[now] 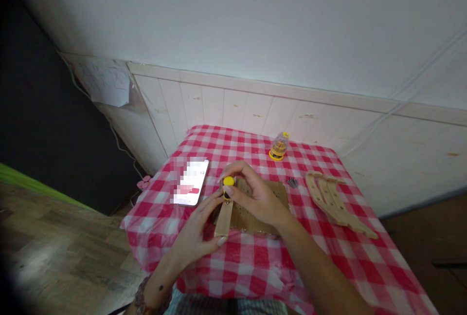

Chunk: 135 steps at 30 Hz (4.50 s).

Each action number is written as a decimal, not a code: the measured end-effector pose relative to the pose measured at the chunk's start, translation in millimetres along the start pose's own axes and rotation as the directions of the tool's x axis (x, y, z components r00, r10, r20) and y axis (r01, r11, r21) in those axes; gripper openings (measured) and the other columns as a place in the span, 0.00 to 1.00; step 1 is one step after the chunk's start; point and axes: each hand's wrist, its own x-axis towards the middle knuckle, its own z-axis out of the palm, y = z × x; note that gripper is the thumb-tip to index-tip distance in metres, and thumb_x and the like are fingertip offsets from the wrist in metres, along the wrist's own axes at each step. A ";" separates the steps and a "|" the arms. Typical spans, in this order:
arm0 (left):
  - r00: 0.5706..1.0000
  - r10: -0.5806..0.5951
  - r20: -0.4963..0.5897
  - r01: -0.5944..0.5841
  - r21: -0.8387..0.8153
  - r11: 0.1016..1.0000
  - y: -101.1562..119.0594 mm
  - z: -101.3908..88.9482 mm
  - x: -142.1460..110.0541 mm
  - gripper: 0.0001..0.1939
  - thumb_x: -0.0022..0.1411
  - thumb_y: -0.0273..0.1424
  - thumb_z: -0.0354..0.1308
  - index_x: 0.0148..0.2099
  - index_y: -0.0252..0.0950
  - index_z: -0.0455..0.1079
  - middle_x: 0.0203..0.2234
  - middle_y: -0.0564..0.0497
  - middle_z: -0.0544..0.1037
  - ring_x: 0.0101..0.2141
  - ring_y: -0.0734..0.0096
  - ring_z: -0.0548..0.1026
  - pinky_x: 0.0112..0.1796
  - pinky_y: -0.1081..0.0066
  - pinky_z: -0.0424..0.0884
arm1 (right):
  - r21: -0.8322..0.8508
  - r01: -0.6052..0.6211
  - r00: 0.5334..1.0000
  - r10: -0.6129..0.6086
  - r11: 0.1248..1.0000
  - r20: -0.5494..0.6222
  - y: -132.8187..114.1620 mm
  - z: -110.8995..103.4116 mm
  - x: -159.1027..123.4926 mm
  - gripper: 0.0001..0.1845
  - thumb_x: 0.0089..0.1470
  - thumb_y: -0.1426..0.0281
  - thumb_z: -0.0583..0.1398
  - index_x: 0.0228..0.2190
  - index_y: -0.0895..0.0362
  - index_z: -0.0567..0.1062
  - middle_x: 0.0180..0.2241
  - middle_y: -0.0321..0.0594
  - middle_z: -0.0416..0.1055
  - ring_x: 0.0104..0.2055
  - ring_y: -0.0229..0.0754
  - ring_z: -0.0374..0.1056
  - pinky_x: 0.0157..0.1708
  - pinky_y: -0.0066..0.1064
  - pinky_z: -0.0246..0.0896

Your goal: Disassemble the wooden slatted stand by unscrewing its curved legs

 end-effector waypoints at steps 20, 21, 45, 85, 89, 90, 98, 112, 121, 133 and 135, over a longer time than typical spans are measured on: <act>1.000 0.004 -0.008 -0.004 0.002 1.000 -0.1 0.7 -0.4 0.40 0.61 0.50 0.65 0.70 0.43 0.58 0.68 0.39 0.63 0.67 0.44 0.61 0.65 0.42 0.59 | -0.075 -0.034 0.998 0.038 0.997 0.047 -7.4 5.8 -2.8 0.23 0.72 0.54 0.44 0.47 0.50 0.74 0.44 0.42 0.74 0.46 0.46 0.71 0.50 0.43 0.66; 1.000 0.003 -0.007 -0.003 0.002 1.000 0.4 0.5 -0.4 0.40 0.61 0.50 0.65 0.70 0.43 0.58 0.68 0.39 0.63 0.68 0.44 0.61 0.65 0.43 0.59 | -0.080 -0.051 0.998 0.054 0.995 0.044 -9.0 4.3 -2.9 0.22 0.73 0.54 0.44 0.47 0.49 0.74 0.45 0.42 0.74 0.46 0.46 0.71 0.50 0.43 0.66; 1.000 -0.026 -0.002 0.026 0.001 1.000 0.4 0.1 -0.5 0.39 0.60 0.48 0.66 0.69 0.42 0.60 0.68 0.39 0.64 0.67 0.44 0.62 0.65 0.42 0.60 | 0.411 -0.117 0.972 0.189 0.904 -0.139 3.7 30.8 11.6 0.24 0.63 0.44 0.54 0.29 0.51 0.67 0.24 0.32 0.59 0.25 0.39 0.57 0.26 0.33 0.61; 1.000 -0.019 -0.010 0.019 0.005 1.000 -2.3 1.5 -1.3 0.39 0.60 0.50 0.66 0.68 0.42 0.61 0.66 0.39 0.66 0.65 0.43 0.64 0.63 0.43 0.62 | 0.387 -0.110 0.991 0.131 0.915 -0.029 15.4 29.3 5.5 0.20 0.67 0.47 0.51 0.45 0.49 0.68 0.34 0.37 0.65 0.31 0.41 0.61 0.32 0.35 0.64; 1.000 -0.018 -0.019 0.018 0.012 1.000 -0.6 1.3 -1.0 0.39 0.60 0.51 0.65 0.68 0.42 0.61 0.67 0.39 0.64 0.66 0.43 0.63 0.64 0.43 0.62 | 0.334 -0.165 0.981 0.191 0.928 -0.046 16.2 24.9 2.8 0.20 0.69 0.50 0.50 0.44 0.50 0.71 0.37 0.40 0.67 0.36 0.44 0.65 0.35 0.36 0.66; 1.000 -0.009 -0.020 0.009 0.011 1.000 -0.4 1.3 -0.9 0.39 0.60 0.51 0.65 0.68 0.42 0.61 0.67 0.39 0.64 0.66 0.43 0.63 0.64 0.43 0.62 | 0.299 -0.158 0.981 0.183 0.941 -0.058 15.8 23.7 1.8 0.18 0.68 0.50 0.52 0.44 0.49 0.71 0.38 0.40 0.68 0.38 0.44 0.66 0.37 0.36 0.67; 1.000 0.005 -0.009 -0.005 0.013 1.000 -1.5 0.9 -1.3 0.39 0.62 0.52 0.64 0.69 0.43 0.59 0.67 0.40 0.65 0.66 0.45 0.64 0.64 0.44 0.62 | 0.400 -0.076 0.994 0.102 0.913 -0.045 15.3 24.7 2.7 0.09 0.68 0.55 0.57 0.43 0.46 0.67 0.33 0.33 0.67 0.33 0.39 0.62 0.35 0.32 0.62; 1.000 -0.006 -0.019 0.006 0.013 1.000 -4.8 3.0 -2.6 0.38 0.62 0.50 0.63 0.68 0.42 0.60 0.66 0.39 0.66 0.66 0.45 0.64 0.64 0.44 0.61 | 0.210 -0.117 0.993 0.110 0.971 0.045 9.1 18.5 0.1 0.17 0.67 0.50 0.55 0.43 0.49 0.69 0.40 0.39 0.67 0.40 0.43 0.64 0.40 0.37 0.63; 0.999 0.018 -0.028 -0.017 0.041 0.999 -8.8 4.9 -4.2 0.38 0.62 0.49 0.64 0.68 0.42 0.60 0.66 0.39 0.66 0.66 0.44 0.64 0.64 0.44 0.62 | 0.323 -0.143 0.990 0.142 0.936 0.028 14.0 25.9 1.6 0.18 0.70 0.50 0.49 0.46 0.50 0.68 0.33 0.35 0.64 0.31 0.40 0.61 0.31 0.33 0.61; 1.000 0.010 -0.017 -0.009 0.019 1.000 -0.6 1.0 -0.6 0.39 0.61 0.50 0.64 0.69 0.42 0.60 0.66 0.40 0.67 0.65 0.44 0.66 0.63 0.44 0.63 | 0.192 -0.148 0.986 0.160 0.970 -0.045 14.4 26.4 -1.0 0.21 0.68 0.46 0.50 0.43 0.49 0.68 0.35 0.36 0.65 0.33 0.40 0.61 0.33 0.34 0.62; 1.000 0.014 -0.019 -0.013 0.015 1.000 -1.0 1.1 -0.3 0.39 0.61 0.50 0.64 0.69 0.42 0.60 0.66 0.40 0.67 0.64 0.45 0.66 0.64 0.45 0.63 | 0.149 -0.136 0.988 0.146 0.979 -0.055 12.8 27.7 -1.7 0.20 0.68 0.47 0.50 0.42 0.49 0.68 0.34 0.36 0.65 0.32 0.40 0.60 0.32 0.33 0.61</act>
